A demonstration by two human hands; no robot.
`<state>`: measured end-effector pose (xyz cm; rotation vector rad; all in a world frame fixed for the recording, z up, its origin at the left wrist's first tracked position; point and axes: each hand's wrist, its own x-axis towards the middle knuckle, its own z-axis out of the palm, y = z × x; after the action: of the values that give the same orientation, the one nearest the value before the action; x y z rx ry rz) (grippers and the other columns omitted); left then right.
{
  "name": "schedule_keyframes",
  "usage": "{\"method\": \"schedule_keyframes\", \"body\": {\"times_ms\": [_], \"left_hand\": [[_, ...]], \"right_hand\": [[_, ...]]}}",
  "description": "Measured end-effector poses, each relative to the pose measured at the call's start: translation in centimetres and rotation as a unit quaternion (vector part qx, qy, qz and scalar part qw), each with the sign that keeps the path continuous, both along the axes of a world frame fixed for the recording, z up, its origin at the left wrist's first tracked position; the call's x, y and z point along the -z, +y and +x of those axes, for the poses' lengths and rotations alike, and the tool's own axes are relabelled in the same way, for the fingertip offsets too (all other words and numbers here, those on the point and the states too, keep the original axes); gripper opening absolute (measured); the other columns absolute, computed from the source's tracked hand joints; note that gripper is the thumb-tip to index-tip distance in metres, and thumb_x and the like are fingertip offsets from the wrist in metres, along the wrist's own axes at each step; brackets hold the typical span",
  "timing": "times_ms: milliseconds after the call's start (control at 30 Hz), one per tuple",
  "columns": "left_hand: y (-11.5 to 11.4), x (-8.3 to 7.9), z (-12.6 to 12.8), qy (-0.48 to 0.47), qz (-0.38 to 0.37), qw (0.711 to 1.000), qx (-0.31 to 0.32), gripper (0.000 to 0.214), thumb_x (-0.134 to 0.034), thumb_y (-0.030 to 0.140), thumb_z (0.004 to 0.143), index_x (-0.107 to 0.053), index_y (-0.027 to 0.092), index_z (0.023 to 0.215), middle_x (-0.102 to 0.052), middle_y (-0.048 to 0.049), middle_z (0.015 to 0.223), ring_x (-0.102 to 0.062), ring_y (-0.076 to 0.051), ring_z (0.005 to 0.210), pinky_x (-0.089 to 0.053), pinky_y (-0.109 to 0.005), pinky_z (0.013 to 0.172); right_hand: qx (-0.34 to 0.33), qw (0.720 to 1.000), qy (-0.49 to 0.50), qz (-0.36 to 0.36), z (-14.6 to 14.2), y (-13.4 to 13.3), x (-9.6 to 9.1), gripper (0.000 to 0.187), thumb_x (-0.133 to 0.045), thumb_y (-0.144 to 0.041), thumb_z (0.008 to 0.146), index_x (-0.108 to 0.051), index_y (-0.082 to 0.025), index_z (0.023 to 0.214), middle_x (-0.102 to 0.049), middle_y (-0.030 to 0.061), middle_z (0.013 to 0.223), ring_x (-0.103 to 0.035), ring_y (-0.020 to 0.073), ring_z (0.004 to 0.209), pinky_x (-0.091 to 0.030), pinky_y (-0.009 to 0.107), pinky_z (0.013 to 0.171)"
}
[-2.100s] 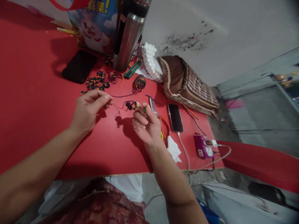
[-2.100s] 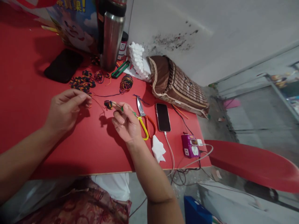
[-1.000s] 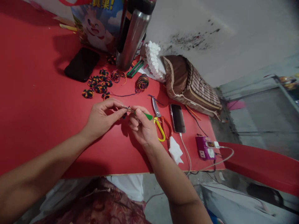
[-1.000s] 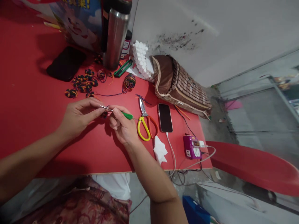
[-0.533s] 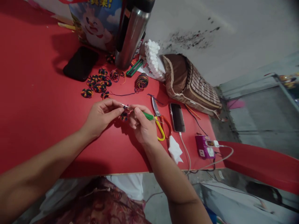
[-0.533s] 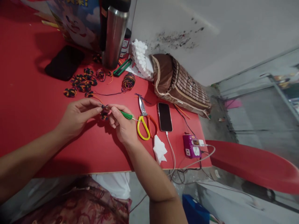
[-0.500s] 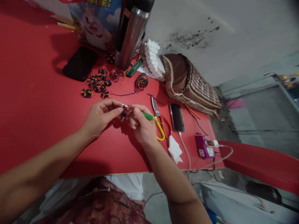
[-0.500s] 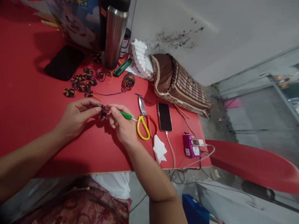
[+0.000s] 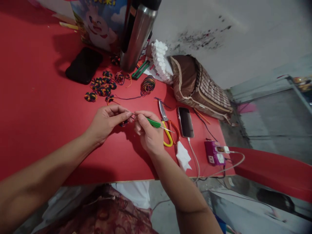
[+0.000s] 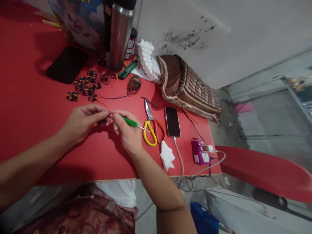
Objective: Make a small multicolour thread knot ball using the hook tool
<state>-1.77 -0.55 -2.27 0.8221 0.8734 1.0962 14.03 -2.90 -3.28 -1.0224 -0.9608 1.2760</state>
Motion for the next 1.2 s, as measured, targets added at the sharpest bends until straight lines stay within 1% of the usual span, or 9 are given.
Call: {"method": "schedule_keyframes", "body": {"times_ms": [167, 300, 433, 500, 700, 900, 1000, 1100, 1200], "left_hand": [[0.0, 0.2, 0.1, -0.001, -0.008, 1.0, -0.002, 0.023, -0.097, 0.036, 0.07, -0.081, 0.02, 0.072, -0.078, -0.0037, 0.073, -0.064, -0.014, 0.066, -0.05, -0.027, 0.065], [-0.1, 0.3, 0.2, -0.036, -0.018, 0.999, -0.007, 0.023, -0.098, 0.035, 0.07, -0.082, 0.02, 0.074, -0.078, -0.003, 0.074, -0.064, -0.013, 0.066, -0.05, -0.026, 0.066], [0.0, 0.4, 0.2, -0.077, -0.049, 0.996, 0.009, 0.031, -0.103, 0.037, 0.061, -0.079, 0.019, 0.069, -0.073, -0.0016, 0.069, -0.061, -0.012, 0.064, -0.048, -0.024, 0.064], [0.0, 0.4, 0.1, -0.079, -0.058, 0.995, 0.019, 0.032, -0.103, 0.037, 0.06, -0.078, 0.019, 0.069, -0.072, -0.0009, 0.069, -0.06, -0.011, 0.064, -0.047, -0.023, 0.063], [0.0, 0.3, -0.1, -0.045, -0.007, 0.998, 0.046, 0.028, -0.097, 0.035, 0.07, -0.074, 0.019, 0.07, -0.069, 0.0003, 0.068, -0.059, -0.012, 0.064, -0.048, -0.025, 0.064], [-0.1, 0.0, -0.4, -0.018, 0.059, 0.997, 0.044, 0.023, -0.095, 0.029, 0.073, -0.076, 0.016, 0.072, -0.071, 0.0, 0.068, -0.062, -0.012, 0.065, -0.048, -0.024, 0.065], [0.0, 0.3, -0.2, -0.043, 0.048, 0.997, 0.043, 0.023, -0.096, 0.03, 0.075, -0.077, 0.017, 0.075, -0.073, 0.0007, 0.069, -0.063, -0.011, 0.066, -0.049, -0.023, 0.068], [0.1, 0.5, -0.1, -0.095, 0.03, 0.993, 0.065, 0.028, -0.094, 0.039, 0.081, -0.078, 0.016, 0.073, -0.074, -0.0007, 0.071, -0.065, -0.011, 0.067, -0.05, -0.023, 0.07], [0.2, 0.6, -0.1, -0.125, -0.002, 0.989, 0.082, 0.034, -0.096, 0.043, 0.078, -0.077, 0.016, 0.07, -0.073, -0.0018, 0.068, -0.065, -0.012, 0.065, -0.051, -0.023, 0.069]], "right_hand": [[0.0, 1.0, -0.009, 0.014, 0.0, -0.1, 0.1, 0.016, -0.082, -0.043, 0.091, -0.082, -0.028, 0.097, -0.07, -0.0029, 0.072, -0.049, 0.0085, 0.053, -0.04, 0.024, 0.048], [-0.004, 0.996, -0.07, 0.053, 0.2, -0.4, -0.1, 0.011, -0.079, -0.039, 0.095, -0.084, -0.031, 0.101, -0.071, -0.0023, 0.08, -0.049, 0.0086, 0.052, -0.042, 0.027, 0.049], [0.019, 0.977, -0.177, 0.119, 0.1, -0.7, -0.5, 0.01, -0.078, -0.033, 0.097, -0.085, -0.036, 0.104, -0.075, -0.0002, 0.093, -0.06, 0.0128, 0.069, -0.056, 0.034, 0.075], [0.025, 0.965, -0.217, 0.146, 0.1, -0.7, -0.6, 0.015, -0.076, -0.031, 0.099, -0.085, -0.038, 0.108, -0.076, 0.0006, 0.096, -0.066, 0.0164, 0.083, -0.057, 0.038, 0.088], [-0.002, 0.948, -0.271, 0.169, 0.8, -0.7, -0.6, 0.023, -0.073, -0.03, 0.1, -0.083, -0.039, 0.119, -0.076, 0.0043, 0.11, -0.07, 0.0215, 0.105, -0.057, 0.046, 0.102], [-0.03, 0.948, -0.268, 0.167, 1.4, -0.7, -0.6, 0.022, -0.071, -0.034, 0.102, -0.085, -0.035, 0.12, -0.076, 0.0068, 0.111, -0.074, 0.0227, 0.104, -0.064, 0.047, 0.096], [-0.014, 0.941, -0.283, 0.184, 1.4, -0.7, -0.3, 0.025, -0.07, -0.036, 0.103, -0.084, -0.031, 0.122, -0.076, 0.007, 0.105, -0.074, 0.0244, 0.109, -0.065, 0.049, 0.097], [0.005, 0.927, -0.327, 0.184, 1.3, -0.6, -0.3, 0.029, -0.065, -0.039, 0.105, -0.081, -0.03, 0.127, -0.077, 0.0089, 0.115, -0.074, 0.0252, 0.114, -0.065, 0.05, 0.1], [-0.004, 0.912, -0.354, 0.205, 1.2, -0.6, -0.5, 0.029, -0.061, -0.038, 0.107, -0.08, -0.029, 0.127, -0.079, 0.0094, 0.122, -0.075, 0.0243, 0.112, -0.064, 0.049, 0.102]]}}
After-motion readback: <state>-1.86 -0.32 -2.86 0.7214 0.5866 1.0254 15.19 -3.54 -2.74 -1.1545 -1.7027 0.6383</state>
